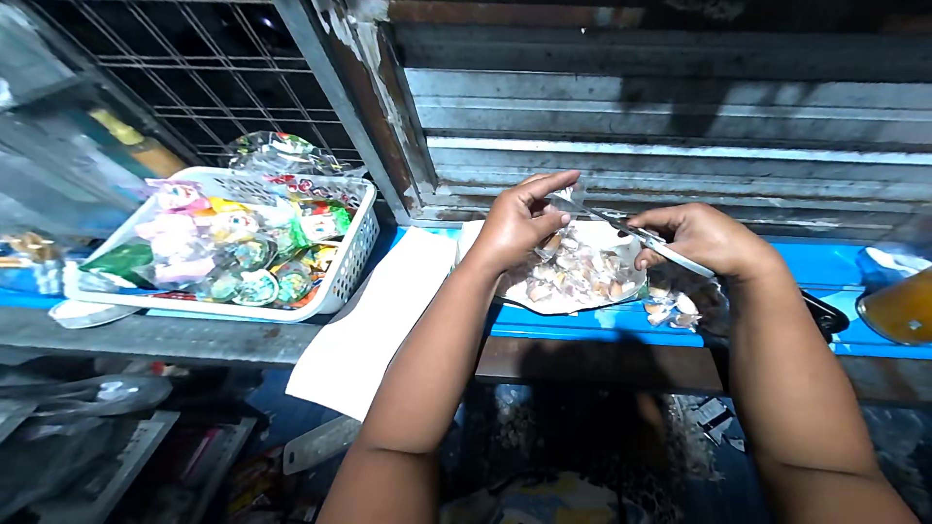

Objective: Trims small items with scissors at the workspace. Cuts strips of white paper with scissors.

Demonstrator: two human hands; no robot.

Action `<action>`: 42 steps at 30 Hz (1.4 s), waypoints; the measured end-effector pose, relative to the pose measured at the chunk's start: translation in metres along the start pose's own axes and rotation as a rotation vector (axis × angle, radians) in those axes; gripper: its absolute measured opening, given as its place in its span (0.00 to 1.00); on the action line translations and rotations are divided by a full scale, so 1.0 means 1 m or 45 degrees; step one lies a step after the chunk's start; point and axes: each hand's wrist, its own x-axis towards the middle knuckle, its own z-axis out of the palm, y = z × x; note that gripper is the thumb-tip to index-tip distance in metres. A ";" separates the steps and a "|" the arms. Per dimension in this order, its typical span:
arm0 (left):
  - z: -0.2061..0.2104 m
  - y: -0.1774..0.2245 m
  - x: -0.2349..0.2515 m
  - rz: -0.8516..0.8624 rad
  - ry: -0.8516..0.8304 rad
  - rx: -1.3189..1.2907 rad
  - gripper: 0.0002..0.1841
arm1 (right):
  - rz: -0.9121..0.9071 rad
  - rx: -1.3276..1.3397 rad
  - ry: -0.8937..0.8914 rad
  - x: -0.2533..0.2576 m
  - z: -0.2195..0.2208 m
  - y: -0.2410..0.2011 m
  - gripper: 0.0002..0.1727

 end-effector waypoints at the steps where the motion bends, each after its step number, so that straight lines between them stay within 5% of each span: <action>1: 0.000 0.000 0.000 0.004 0.001 -0.003 0.26 | -0.006 0.003 0.001 0.000 0.000 0.000 0.28; 17: -0.001 -0.001 0.002 -0.057 -0.042 -0.031 0.34 | -0.021 -0.018 -0.007 0.000 0.000 0.000 0.21; 21: -0.004 -0.005 0.007 -0.267 0.198 0.118 0.50 | 0.015 -0.008 0.034 0.003 0.003 0.007 0.23; 26: -0.007 -0.008 0.010 -0.390 0.369 0.180 0.54 | 0.132 0.009 0.123 0.009 0.010 -0.004 0.20; 34: 0.018 0.005 0.000 -0.146 0.080 -0.089 0.54 | 0.043 0.520 0.342 0.016 0.047 -0.027 0.24; 42: 0.029 0.003 -0.002 -0.110 -0.003 -0.028 0.53 | -0.134 0.509 0.456 0.015 0.058 -0.031 0.22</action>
